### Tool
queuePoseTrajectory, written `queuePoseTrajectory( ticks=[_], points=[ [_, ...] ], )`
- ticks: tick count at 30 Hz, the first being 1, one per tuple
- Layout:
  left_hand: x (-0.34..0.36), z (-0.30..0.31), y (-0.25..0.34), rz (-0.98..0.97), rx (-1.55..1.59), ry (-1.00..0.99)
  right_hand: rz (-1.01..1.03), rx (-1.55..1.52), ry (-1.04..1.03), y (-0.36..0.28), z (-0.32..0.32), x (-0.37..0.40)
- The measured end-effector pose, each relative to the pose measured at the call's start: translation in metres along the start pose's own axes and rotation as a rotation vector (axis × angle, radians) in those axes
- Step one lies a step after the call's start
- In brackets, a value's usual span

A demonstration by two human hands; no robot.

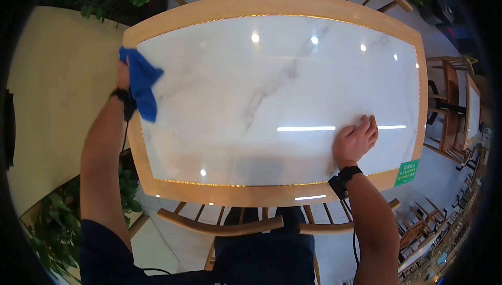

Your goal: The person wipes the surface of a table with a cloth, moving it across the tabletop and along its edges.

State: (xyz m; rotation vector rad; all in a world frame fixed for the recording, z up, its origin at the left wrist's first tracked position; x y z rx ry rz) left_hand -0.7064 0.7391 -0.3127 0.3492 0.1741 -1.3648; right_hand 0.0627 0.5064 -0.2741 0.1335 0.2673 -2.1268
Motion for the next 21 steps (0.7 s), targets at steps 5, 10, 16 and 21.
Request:
queuePoseTrajectory(
  ticks=[5, 10, 16, 21],
  points=[
    [-0.109, -0.079, -0.036, 0.021, 0.176, -0.161, 0.050, 0.017, 0.035, -0.002, 0.002, 0.003],
    [-0.103, -0.058, 0.000, -0.275, 0.386, -0.124, 0.023, 0.016, 0.023, -0.001, 0.002, 0.003],
    [0.050, 0.028, 0.021, 0.135, 0.150, -0.299, 0.028, 0.044, 0.058, 0.002, 0.002, 0.002],
    [0.276, 0.136, 0.027, 0.356, 0.112, -0.316, 0.008, 0.031, 0.031, 0.012, -0.004, 0.000]
  ],
)
Point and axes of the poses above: each hand's wrist, its own x-axis away from the middle knuckle, its own z-axis out of the back of the hand, y = z × x, the point moved 10 cm from there along -x, towards the middle knuckle, and after that the axes turned 6 degrees about -z, right-handed, at the moved point
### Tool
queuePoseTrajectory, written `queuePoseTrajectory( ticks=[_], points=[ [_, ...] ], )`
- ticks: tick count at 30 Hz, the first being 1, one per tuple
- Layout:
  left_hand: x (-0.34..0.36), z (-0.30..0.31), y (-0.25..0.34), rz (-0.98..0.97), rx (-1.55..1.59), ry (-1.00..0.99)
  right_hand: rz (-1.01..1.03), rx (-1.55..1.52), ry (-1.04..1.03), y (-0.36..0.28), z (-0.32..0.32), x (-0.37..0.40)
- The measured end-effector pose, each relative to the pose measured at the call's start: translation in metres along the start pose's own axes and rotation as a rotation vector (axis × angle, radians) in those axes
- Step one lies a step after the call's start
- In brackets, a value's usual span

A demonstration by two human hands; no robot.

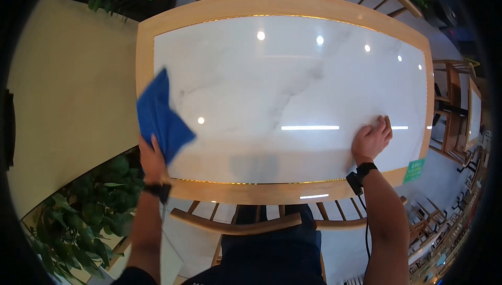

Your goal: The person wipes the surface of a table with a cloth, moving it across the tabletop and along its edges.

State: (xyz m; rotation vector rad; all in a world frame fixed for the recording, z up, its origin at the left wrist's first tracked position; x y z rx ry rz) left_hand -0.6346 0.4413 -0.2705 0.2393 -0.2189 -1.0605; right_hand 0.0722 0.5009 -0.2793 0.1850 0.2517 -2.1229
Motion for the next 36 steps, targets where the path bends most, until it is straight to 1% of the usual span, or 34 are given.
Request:
queuePoseTrajectory(
  ticks=[1, 2, 4, 5, 8, 9, 11, 12, 13, 14, 15, 16, 18, 20, 21, 23, 25, 26, 28, 30, 32, 34, 35, 36],
  points=[
    [0.041, -0.002, -0.029, 0.052, -0.055, -0.012, -0.002, 0.002, 0.006, -0.001, 0.000, 0.001],
    [0.077, -0.004, -0.055, 0.046, -0.052, -0.002, 0.010, 0.005, 0.008, 0.000, -0.001, 0.001],
    [0.134, -0.005, -0.090, 0.229, 0.045, -0.114, 0.036, 0.011, 0.018, 0.003, -0.004, 0.001],
    [0.152, -0.007, -0.107, 0.217, 0.074, -0.046, 0.041, 0.021, 0.011, 0.003, -0.004, 0.001],
    [0.137, -0.014, -0.120, 0.054, -0.095, -0.126, 0.051, 0.010, 0.014, 0.000, -0.003, 0.001],
    [0.102, -0.011, -0.090, -0.093, 0.056, -0.145, 0.058, 0.018, 0.002, 0.000, -0.004, 0.001],
    [0.019, -0.018, -0.057, -0.042, 0.142, -0.156, 0.060, 0.016, 0.003, 0.001, -0.005, 0.002],
    [-0.030, -0.028, -0.047, 0.004, 0.051, -0.220, 0.058, 0.015, 0.009, 0.002, -0.005, 0.002],
    [-0.083, -0.029, -0.027, -0.328, 0.020, 0.062, 0.055, 0.017, 0.015, 0.002, -0.006, 0.002],
    [-0.137, -0.034, -0.004, -0.306, 0.013, -0.028, 0.055, 0.019, 0.022, 0.000, -0.006, 0.002],
    [-0.189, -0.043, 0.017, -0.381, -0.115, 0.008, 0.054, 0.024, 0.028, 0.000, -0.005, 0.003],
    [-0.245, -0.051, 0.035, -0.472, -0.121, 0.113, 0.062, 0.020, 0.031, -0.003, -0.004, 0.003],
    [-0.312, -0.052, 0.095, -0.192, -0.131, -0.103, 0.080, 0.015, 0.040, -0.003, -0.003, 0.003],
    [-0.355, -0.050, 0.133, -0.245, -0.105, 0.034, 0.069, 0.014, 0.034, 0.000, -0.004, 0.001],
    [-0.356, -0.049, 0.144, -0.309, -0.127, 0.067, 0.059, 0.009, 0.028, -0.001, -0.002, 0.002],
    [-0.351, -0.048, 0.157, -0.425, -0.180, 0.135, 0.037, 0.003, 0.010, -0.003, 0.000, 0.002],
    [-0.327, -0.052, 0.151, -0.748, -0.220, 0.154, 0.023, 0.001, 0.009, -0.002, 0.000, 0.001],
    [-0.301, -0.048, 0.145, -0.904, -0.241, 0.160, 0.022, 0.001, 0.005, -0.001, 0.000, 0.002],
    [-0.244, -0.033, 0.134, -0.874, -0.178, 0.072, 0.012, 0.019, 0.002, 0.001, 0.000, 0.002],
    [-0.192, -0.027, 0.121, -0.830, -0.221, 0.007, 0.007, 0.021, 0.005, 0.001, -0.002, 0.002],
    [-0.126, -0.021, 0.107, -0.793, -0.278, -0.111, 0.018, 0.014, 0.005, 0.001, -0.002, 0.001],
    [-0.051, -0.018, 0.080, -0.781, -0.302, -0.233, 0.023, 0.014, -0.006, 0.000, 0.000, 0.000],
    [-0.013, -0.019, 0.062, -0.798, -0.288, -0.307, 0.018, 0.012, -0.013, 0.001, -0.001, 0.001],
    [0.028, -0.021, 0.043, -0.842, -0.272, -0.340, 0.025, 0.011, -0.011, 0.001, -0.001, 0.002]
  ],
)
Point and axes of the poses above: each hand's wrist, its own x-axis away from the middle knuckle, its own z-axis out of the back of the hand, y = z × x, the point moved 10 cm from there along -x, towards the middle knuckle, and after that the axes turned 6 degrees about -z, right-handed, at the moved point
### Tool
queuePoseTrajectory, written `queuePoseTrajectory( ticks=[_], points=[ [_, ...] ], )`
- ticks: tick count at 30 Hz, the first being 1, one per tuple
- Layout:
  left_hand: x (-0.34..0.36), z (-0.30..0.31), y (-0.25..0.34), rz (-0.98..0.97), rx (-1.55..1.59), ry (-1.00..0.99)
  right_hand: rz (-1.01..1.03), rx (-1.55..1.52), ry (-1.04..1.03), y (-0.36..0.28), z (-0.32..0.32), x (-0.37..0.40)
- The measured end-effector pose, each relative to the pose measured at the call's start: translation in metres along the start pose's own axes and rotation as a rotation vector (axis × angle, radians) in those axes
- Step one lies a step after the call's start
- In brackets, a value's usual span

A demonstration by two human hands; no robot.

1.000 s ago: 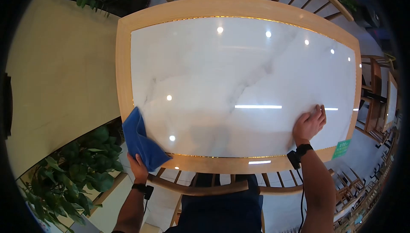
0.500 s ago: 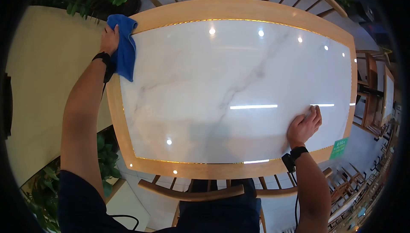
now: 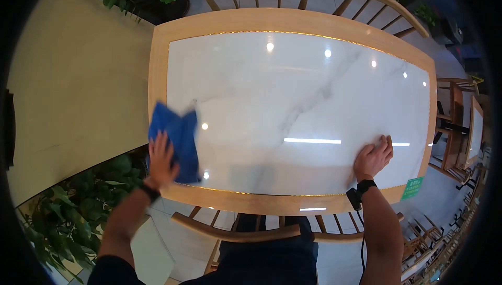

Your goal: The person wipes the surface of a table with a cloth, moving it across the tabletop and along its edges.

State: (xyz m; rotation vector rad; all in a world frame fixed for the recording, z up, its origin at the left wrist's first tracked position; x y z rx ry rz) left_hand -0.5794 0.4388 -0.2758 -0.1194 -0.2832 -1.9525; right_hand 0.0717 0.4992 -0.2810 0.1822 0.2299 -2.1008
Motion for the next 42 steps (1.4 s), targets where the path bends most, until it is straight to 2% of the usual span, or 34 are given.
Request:
queuePoseTrajectory(
  ticks=[2, 3, 4, 6, 12, 16, 17, 18, 21, 24, 29, 31, 34, 36, 38, 42],
  points=[
    [0.075, -0.038, 0.040, -0.051, 0.164, -0.056, 0.002, 0.001, 0.005, 0.001, 0.000, 0.000],
    [0.097, -0.049, 0.056, -0.006, 0.164, -0.090, 0.006, -0.013, 0.015, 0.001, 0.000, 0.000],
    [0.104, -0.055, 0.063, 0.033, 0.127, -0.090, 0.007, -0.022, 0.026, 0.001, 0.000, 0.001],
    [0.079, -0.044, 0.063, -0.025, 0.083, -0.011, 0.010, -0.028, 0.034, 0.002, 0.001, 0.001],
    [-0.131, 0.035, -0.016, -0.096, -0.029, 0.061, 0.001, -0.025, 0.024, -0.001, -0.001, 0.002],
    [-0.271, 0.069, -0.096, 0.065, -0.138, 0.267, -0.002, -0.029, 0.029, -0.003, 0.001, 0.002],
    [-0.303, 0.073, -0.112, 0.169, -0.150, 0.266, -0.005, -0.034, 0.027, -0.004, 0.002, 0.001],
    [-0.323, 0.079, -0.122, 0.272, -0.161, 0.262, -0.010, -0.038, 0.024, -0.004, 0.003, 0.001],
    [-0.341, 0.086, -0.113, 0.344, -0.168, 0.203, -0.009, -0.033, 0.015, -0.007, 0.005, 0.001],
    [-0.309, 0.078, -0.070, -0.030, -0.230, 0.240, -0.023, -0.029, 0.014, -0.005, 0.005, 0.001],
    [-0.204, 0.059, 0.004, -0.201, -0.088, 0.057, -0.015, -0.021, 0.008, -0.008, 0.007, 0.000],
    [-0.151, 0.034, 0.030, -0.294, -0.073, 0.000, -0.026, -0.023, 0.000, -0.009, 0.008, -0.001],
    [-0.055, -0.018, 0.089, -0.367, -0.016, -0.291, -0.038, -0.029, -0.010, -0.008, 0.008, -0.001],
    [0.012, -0.042, 0.126, -0.449, 0.060, -0.340, -0.019, -0.053, 0.002, -0.014, 0.009, -0.005],
    [0.030, -0.045, 0.139, -0.337, 0.108, -0.230, -0.031, -0.065, -0.008, -0.012, 0.011, 0.002],
    [-0.005, -0.027, 0.131, -0.185, 0.085, -0.153, -0.049, -0.077, -0.023, -0.010, 0.012, 0.000]
  ],
)
Point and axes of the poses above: each hand's wrist, its own x-axis away from the middle knuckle, its own z-axis out of the back of the hand, y = z × x, the point moved 10 cm from there along -x, towards the middle knuckle, and after that the axes turned 6 degrees about -z, right-handed, at the moved point
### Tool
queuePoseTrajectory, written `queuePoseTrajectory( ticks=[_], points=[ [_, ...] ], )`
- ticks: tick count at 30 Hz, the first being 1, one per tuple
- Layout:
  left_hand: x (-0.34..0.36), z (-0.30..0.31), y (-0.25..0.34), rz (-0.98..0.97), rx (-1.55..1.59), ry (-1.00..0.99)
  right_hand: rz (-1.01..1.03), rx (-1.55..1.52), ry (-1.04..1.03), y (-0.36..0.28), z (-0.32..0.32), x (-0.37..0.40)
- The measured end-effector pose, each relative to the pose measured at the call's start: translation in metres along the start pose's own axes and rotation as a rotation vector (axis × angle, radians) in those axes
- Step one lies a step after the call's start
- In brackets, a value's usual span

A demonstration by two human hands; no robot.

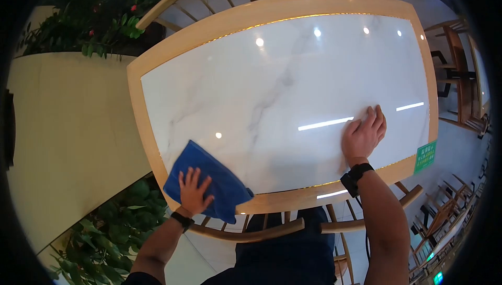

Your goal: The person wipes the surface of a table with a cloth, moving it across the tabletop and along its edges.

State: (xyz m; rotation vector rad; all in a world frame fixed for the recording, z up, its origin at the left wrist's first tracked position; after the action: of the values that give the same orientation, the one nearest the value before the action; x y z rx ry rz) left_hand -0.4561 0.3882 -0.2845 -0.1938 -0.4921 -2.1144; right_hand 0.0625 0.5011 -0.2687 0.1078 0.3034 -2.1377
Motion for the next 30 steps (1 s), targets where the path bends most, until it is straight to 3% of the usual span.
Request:
queuePoseTrajectory(
  ticks=[2, 9, 13, 17, 19, 23, 27, 30],
  points=[
    [-0.044, 0.030, -0.029, 0.115, -0.039, 0.091, 0.001, 0.002, 0.001, 0.000, -0.001, -0.001],
    [-0.225, 0.147, -0.158, 0.153, -0.228, 0.325, -0.003, 0.003, -0.008, -0.002, -0.001, -0.002],
    [-0.276, 0.168, -0.193, 0.331, -0.243, 0.418, -0.007, 0.011, -0.019, -0.002, -0.001, -0.002],
    [-0.245, 0.153, -0.151, -0.015, -0.113, 0.531, -0.020, 0.004, -0.028, -0.003, 0.000, -0.002],
    [-0.205, 0.128, -0.099, -0.057, -0.220, 0.343, -0.005, 0.001, -0.037, -0.008, 0.002, -0.003],
    [-0.106, 0.050, 0.004, -0.166, -0.080, 0.037, 0.010, -0.017, -0.021, -0.005, 0.005, -0.002],
    [-0.033, 0.005, 0.069, -0.117, 0.026, 0.014, 0.009, -0.029, -0.001, -0.008, 0.007, -0.001],
    [-0.030, 0.007, 0.073, -0.138, 0.043, 0.043, 0.000, -0.032, -0.014, -0.010, 0.008, -0.004]
  ],
)
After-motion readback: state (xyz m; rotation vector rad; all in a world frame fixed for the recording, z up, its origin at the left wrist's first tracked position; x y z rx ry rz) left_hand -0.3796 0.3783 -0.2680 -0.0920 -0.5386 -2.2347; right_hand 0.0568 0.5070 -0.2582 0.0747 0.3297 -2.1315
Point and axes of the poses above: each hand's wrist, its own x-axis away from the middle knuckle, its own z-axis out of the back of the hand, y = z × x, the point moved 10 cm from there along -x, towards the middle knuckle, and after that the axes turned 6 degrees about -z, right-handed, at the moved point
